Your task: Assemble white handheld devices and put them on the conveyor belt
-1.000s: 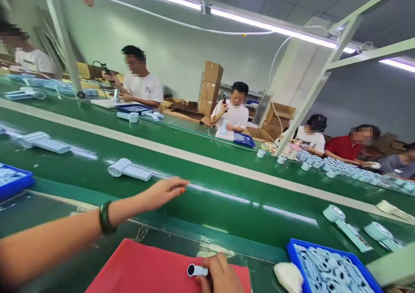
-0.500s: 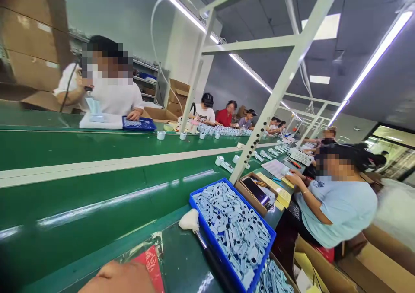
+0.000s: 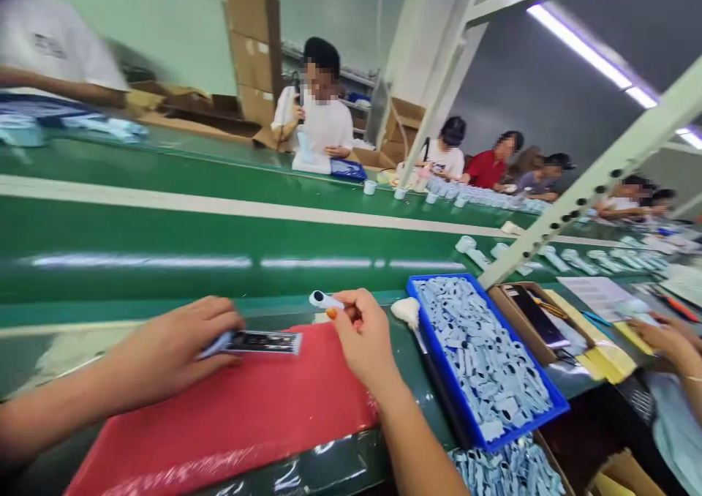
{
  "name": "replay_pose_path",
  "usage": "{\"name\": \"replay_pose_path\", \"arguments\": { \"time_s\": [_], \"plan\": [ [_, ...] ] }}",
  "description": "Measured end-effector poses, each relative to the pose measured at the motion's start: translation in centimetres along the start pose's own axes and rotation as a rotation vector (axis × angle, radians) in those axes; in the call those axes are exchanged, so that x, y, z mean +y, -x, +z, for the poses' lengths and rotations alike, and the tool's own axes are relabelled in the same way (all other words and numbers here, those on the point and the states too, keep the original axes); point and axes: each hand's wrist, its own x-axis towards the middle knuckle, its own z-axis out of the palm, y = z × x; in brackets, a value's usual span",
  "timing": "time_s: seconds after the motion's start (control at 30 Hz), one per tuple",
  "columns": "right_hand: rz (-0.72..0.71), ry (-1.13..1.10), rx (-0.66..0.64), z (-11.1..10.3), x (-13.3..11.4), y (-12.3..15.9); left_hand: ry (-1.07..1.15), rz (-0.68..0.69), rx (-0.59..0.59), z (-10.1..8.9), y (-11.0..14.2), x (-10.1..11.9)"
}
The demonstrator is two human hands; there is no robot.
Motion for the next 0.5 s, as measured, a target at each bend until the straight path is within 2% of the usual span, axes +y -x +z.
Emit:
{"name": "replay_pose_path", "arguments": {
  "time_s": [0.03,0.1,0.2,0.3,0.4,0.5],
  "plan": [
    [-0.013,0.041,-0.044,-0.2,-0.4,0.6,-0.005,-0.005,-0.061,0.5,0.0,1.5],
    [-0.045,0.127,-0.164,-0.2,-0.8,2.1,-0.032,-0.006,-0.111,1.4,-0.5,3.9],
    [-0.084,0.246,-0.307,0.9,-0.9,4.0,-0.058,-0.011,-0.103,2.4,-0.9,5.4],
    [-0.134,0.389,-0.353,2.5,-1.0,4.4,0.046,0.027,-0.045,2.6,-0.5,4.9],
    [-0.162,0.539,-0.433,3.6,-1.9,4.0,0.289,0.092,0.061,3.1,0.5,3.8],
    [-0.176,0.647,-0.526,4.1,-2.7,3.5,0.391,0.163,0.163,4.5,0.5,2.4]
  ]
}}
